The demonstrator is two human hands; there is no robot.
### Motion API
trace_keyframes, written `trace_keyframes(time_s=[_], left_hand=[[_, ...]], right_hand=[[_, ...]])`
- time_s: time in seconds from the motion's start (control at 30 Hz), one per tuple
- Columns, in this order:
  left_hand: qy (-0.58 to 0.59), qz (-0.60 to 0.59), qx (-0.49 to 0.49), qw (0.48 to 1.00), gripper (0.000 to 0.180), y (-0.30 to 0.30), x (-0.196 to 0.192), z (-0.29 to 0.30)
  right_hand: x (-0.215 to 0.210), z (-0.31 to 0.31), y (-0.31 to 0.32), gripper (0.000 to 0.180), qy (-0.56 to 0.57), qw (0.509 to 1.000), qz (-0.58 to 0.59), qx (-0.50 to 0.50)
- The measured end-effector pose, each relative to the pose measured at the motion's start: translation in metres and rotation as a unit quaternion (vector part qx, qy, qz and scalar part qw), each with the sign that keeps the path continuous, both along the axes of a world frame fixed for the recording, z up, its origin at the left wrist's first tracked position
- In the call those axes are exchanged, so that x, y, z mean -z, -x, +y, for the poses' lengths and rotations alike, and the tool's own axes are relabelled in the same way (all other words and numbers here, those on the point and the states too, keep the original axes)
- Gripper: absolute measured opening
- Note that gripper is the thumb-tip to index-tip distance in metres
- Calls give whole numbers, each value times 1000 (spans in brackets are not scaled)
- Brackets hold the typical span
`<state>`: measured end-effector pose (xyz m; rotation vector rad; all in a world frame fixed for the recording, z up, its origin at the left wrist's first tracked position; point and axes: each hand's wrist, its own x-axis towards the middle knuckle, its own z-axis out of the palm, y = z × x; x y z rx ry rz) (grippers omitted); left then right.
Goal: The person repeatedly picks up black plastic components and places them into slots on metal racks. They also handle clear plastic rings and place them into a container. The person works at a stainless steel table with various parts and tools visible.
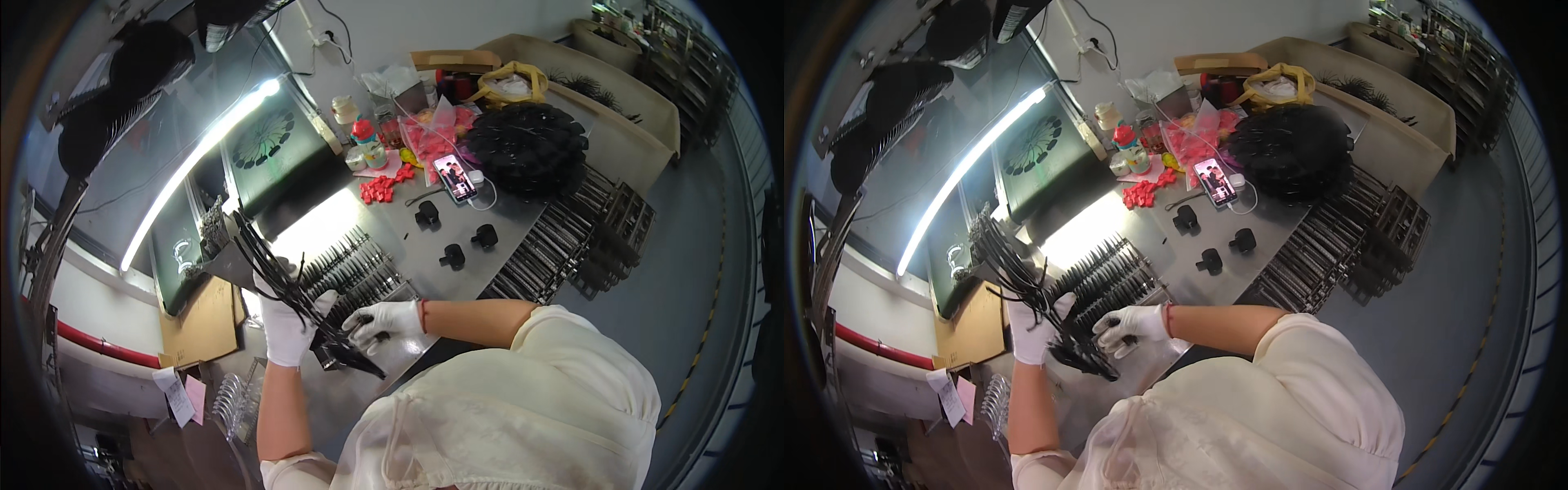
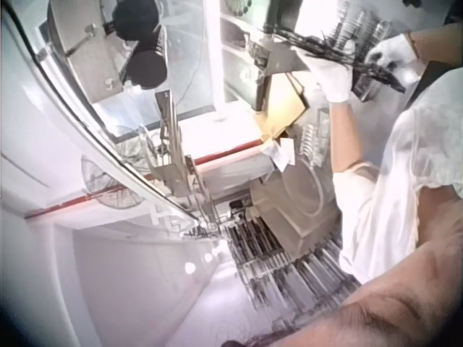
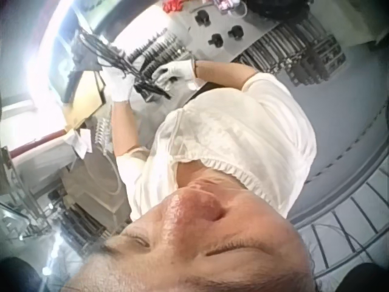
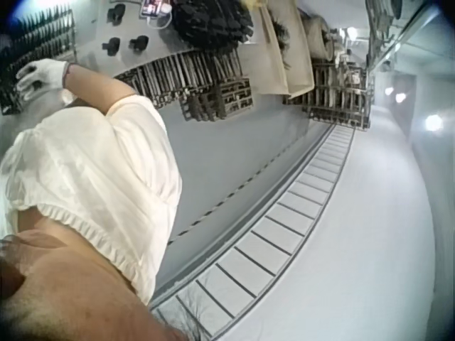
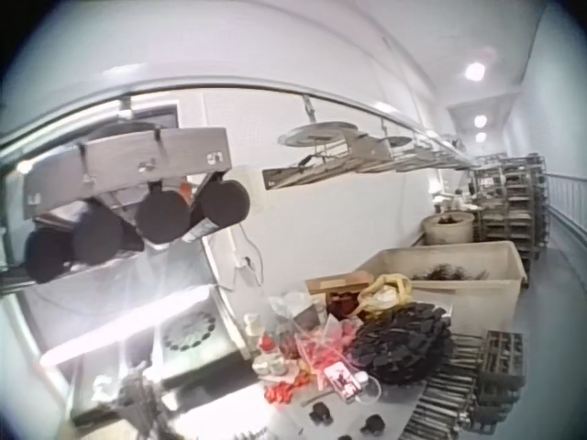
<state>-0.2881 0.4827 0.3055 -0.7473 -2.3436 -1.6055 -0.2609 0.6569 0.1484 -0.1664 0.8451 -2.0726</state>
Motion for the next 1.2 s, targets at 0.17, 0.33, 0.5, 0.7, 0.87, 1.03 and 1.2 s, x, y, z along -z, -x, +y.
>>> trace_keyframes(time_s=[0.17,0.33,0.5,0.7,0.87,1.03,1.2], left_hand=[[144,151,-71,975,103,-23,-11,40],[229,81,31,970,113,-10,-18,37],[245,200,-28,948,96,-14,-30,27],[326,146,24,934,91,-15,-15,46],[350,133,51,926,89,-9,-38,39],[336,360,76,867,65,-7,-36,40],[449,183,139,864,78,-4,-18,51]], right_hand=[[-9,-7,13,23,16,996,-80,-20],[63,-27,13,27,145,981,-118,-50],[-35,24,-22,37,-42,998,19,-30],[-10,8,-11,34,11,997,40,-61],[13,22,-15,28,-121,928,351,-4],[-24,31,-20,38,-40,996,45,-64],[13,5,-27,19,109,992,69,9]])
